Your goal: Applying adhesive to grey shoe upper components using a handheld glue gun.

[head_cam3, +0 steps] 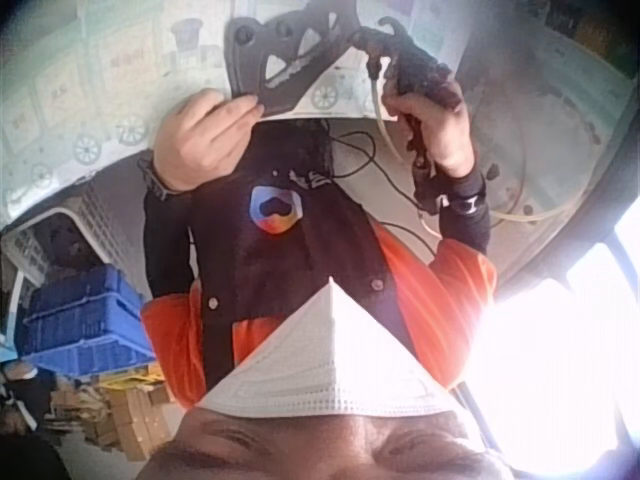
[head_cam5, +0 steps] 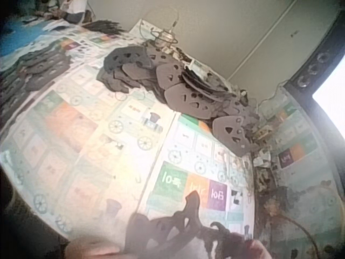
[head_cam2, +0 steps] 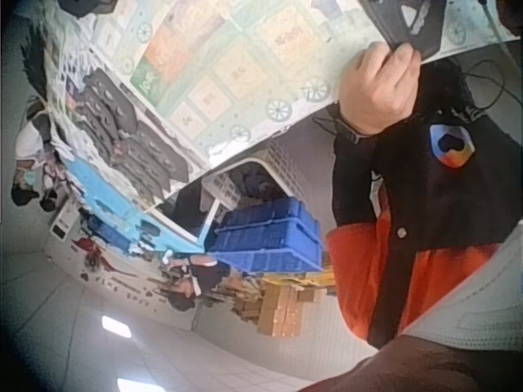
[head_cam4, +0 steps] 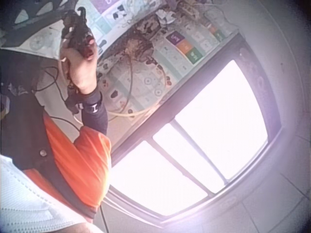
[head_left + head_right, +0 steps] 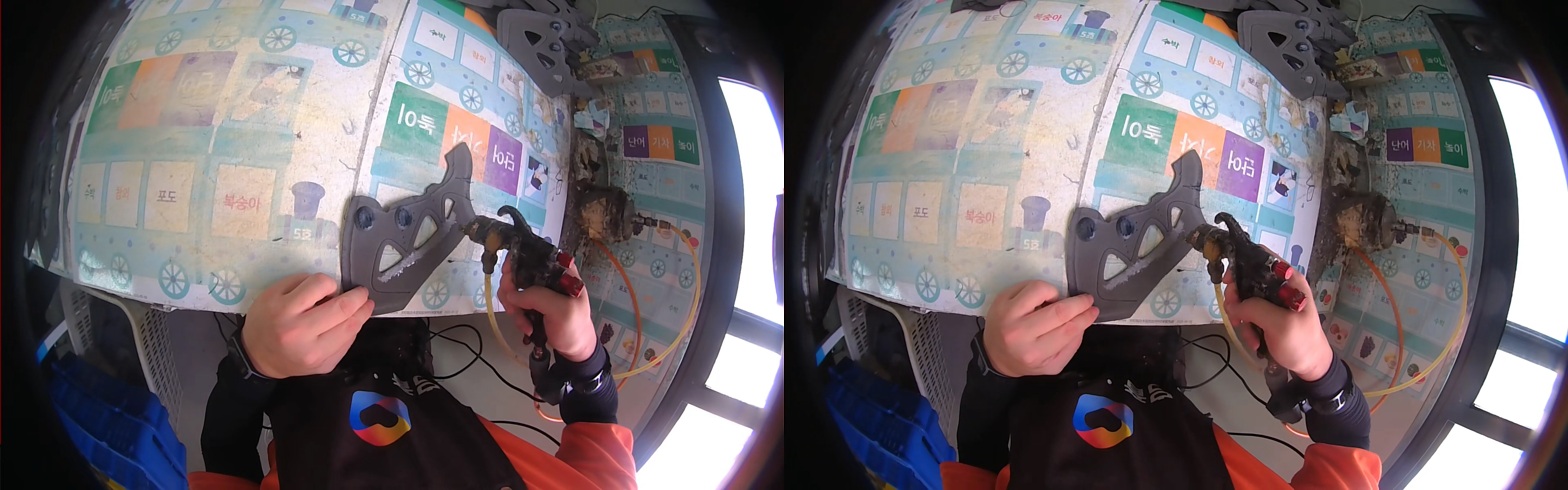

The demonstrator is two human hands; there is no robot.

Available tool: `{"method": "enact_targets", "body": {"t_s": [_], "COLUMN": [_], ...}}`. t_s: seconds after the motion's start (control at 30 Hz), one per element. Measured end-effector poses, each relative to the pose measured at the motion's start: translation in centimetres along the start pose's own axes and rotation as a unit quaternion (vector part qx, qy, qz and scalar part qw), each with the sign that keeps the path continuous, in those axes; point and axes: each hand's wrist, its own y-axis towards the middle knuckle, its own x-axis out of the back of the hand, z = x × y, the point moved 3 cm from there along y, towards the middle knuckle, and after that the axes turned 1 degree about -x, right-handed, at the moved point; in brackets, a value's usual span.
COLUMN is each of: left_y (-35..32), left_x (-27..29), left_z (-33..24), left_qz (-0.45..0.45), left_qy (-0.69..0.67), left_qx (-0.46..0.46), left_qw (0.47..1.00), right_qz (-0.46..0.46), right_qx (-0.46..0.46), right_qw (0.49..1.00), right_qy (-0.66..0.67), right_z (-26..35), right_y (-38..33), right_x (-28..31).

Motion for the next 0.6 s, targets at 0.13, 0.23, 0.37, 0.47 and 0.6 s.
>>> {"method": "enact_targets", "body": {"t_s": [0.13,0.23,0.37,0.47,0.6], "left_y": [0.0,0.0,0.0,0.0,0.1], "left_x": [0.0,0.0,0.0,0.1,0.1], "left_z": [0.0,0.1,0.1,0.1,0.1], "left_qz": [0.004,-0.002,-0.005,-0.002,-0.004], "left_qy": [-0.007,-0.007,-0.003,-0.006,-0.005], "left_qx": [0.007,0.005,0.004,0.005,0.007], "left_qw": [1.0,1.0,1.0,1.0,1.0], "right_qz": [-0.049,-0.045,-0.028,-0.015,-0.034], "right_qx": [0.024,0.02,0.033,0.032,0.029], "right_qw": [0.998,0.999,0.999,0.999,0.998], "right_qy": [-0.031,-0.005,-0.007,-0.004,-0.037], "right_z": [0.2,0.5,1.0,1.2,1.4], "right_y": [0.2,0.6,1.0,1.1,1.1], "right_x": [0.1,0.3,0.3,-0.2,-0.9]}}
